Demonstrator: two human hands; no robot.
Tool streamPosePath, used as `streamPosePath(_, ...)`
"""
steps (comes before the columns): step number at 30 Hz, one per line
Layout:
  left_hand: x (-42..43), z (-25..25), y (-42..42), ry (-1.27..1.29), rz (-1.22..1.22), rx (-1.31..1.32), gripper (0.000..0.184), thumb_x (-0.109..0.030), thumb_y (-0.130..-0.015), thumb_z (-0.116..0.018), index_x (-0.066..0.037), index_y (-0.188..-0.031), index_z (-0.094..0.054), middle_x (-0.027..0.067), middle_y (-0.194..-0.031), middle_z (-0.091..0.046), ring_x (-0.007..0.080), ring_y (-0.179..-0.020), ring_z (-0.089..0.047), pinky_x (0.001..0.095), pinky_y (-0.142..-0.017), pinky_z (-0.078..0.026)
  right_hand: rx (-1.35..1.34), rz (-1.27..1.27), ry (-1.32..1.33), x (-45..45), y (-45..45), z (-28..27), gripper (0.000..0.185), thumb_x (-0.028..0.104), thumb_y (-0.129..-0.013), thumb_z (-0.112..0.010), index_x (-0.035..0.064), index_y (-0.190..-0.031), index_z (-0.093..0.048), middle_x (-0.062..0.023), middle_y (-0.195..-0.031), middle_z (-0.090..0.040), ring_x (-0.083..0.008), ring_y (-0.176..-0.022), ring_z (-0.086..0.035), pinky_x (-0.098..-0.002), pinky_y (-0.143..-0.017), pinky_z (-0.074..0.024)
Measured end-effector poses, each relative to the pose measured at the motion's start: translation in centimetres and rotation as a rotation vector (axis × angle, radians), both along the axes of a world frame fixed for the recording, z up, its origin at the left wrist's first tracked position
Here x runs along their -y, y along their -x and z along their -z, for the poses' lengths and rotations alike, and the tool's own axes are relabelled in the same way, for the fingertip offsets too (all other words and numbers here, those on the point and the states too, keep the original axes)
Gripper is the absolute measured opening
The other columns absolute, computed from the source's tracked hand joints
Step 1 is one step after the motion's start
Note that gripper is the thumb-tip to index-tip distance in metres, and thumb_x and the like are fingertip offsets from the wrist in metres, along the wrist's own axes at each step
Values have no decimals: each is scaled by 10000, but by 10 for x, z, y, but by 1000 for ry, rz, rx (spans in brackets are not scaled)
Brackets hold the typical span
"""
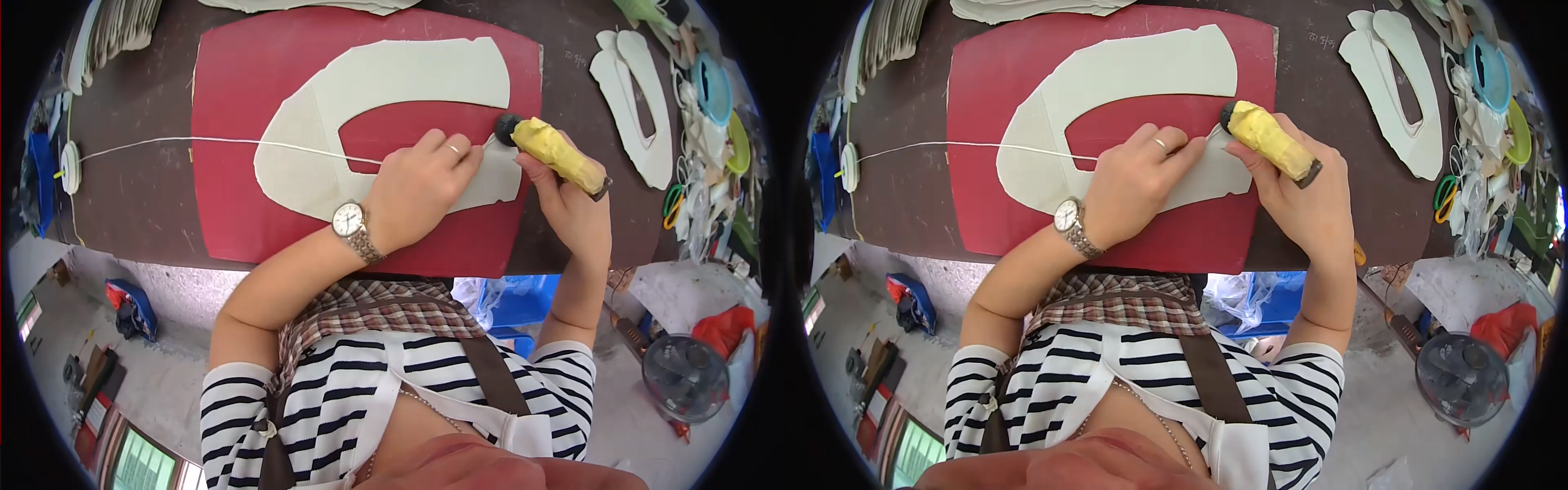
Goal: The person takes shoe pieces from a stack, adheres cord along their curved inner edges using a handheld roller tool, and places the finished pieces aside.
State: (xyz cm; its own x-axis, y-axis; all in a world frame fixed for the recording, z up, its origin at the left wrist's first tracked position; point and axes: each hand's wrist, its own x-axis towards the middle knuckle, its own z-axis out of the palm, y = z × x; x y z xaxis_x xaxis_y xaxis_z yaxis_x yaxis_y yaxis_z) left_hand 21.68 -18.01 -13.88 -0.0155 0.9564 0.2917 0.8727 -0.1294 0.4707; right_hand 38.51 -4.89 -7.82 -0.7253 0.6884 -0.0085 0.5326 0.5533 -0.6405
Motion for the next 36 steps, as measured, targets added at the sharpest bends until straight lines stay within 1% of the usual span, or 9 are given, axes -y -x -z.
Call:
streamPosePath(5,2,1,1,-21,105,-254,388,-112,-795,-649,33,-1154,-668,50,-1015,-560,166,-835,-561,279,-558,-513,-149,16,109,11,5,-6,287,300,-900,-769,58,-1020,-674,-131,-761,-685,-361,-659,-658,-372,-573,-506)
streamPosePath(11,12,-4,-5,24,46,-260,403,-114,-793,-646,40,-1165,-662,59,-1030,-564,182,-855,-555,290,-631,-509,365,-123,-73,21,8,-44,293,227,-834,-814,37,-995,-660,-161,-819,-687,-375,-706,-675,-406,-597,-518)
streamPosePath(12,12,-1,-4,18,35,-159,396,-113,-793,-646,36,-1159,-666,58,-1032,-569,185,-853,-555,292,-641,-506,159,-65,-14,31,14,-46,280,222,-835,-809,45,-987,-654,-171,-814,-679,-384,-721,-675,-418,-603,-521)
streamPosePath(22,43,2,30,-4,79,80,376,-94,-793,-637,-5,-1155,-687,55,-995,-590,205,-833,-565,300,-633,-485,111,14,60,56,17,-19,233,161,-853,-808,32,-984,-665,-128,-807,-673,-334,-656,-657,-343,-578,-513)
streamPosePath(25,49,-5,17,-17,58,-188,372,-92,-793,-633,-13,-1153,-689,48,-981,-597,209,-830,-572,312,-630,-485,-44,-30,22,67,18,-21,234,154,-849,-814,31,-983,-667,-128,-796,-670,-333,-652,-659,-352,-578,-515)
streamPosePath(27,54,2,38,22,72,231,375,-104,-792,-635,-20,-1155,-686,42,-974,-599,208,-824,-571,326,-639,-487,21,-47,24,70,20,-15,246,158,-849,-815,19,-987,-666,-129,-793,-670,-336,-653,-658,-354,-586,-523)
streamPosePath(32,64,-6,28,6,91,-119,384,-113,-785,-640,-24,-1155,-685,42,-974,-597,197,-821,-571,313,-643,-471,-62,-73,7,81,27,-14,243,144,-840,-822,22,-986,-671,-140,-793,-668,-337,-649,-660,-356,-582,-519)
streamPosePath(35,76,4,52,-27,152,94,394,-118,-777,-645,-21,-1157,-685,38,-963,-590,180,-831,-566,304,-636,-448,31,-49,85,85,29,-15,257,149,-835,-827,17,-994,-674,-134,-793,-675,-336,-657,-666,-340,-588,-521)
streamPosePath(36,79,-4,46,12,173,-85,397,-115,-770,-648,-22,-1154,-685,35,-968,-592,172,-839,-564,300,-640,-437,13,-33,81,86,31,-18,260,151,-833,-829,18,-994,-674,-133,-790,-675,-336,-655,-665,-339,-587,-521)
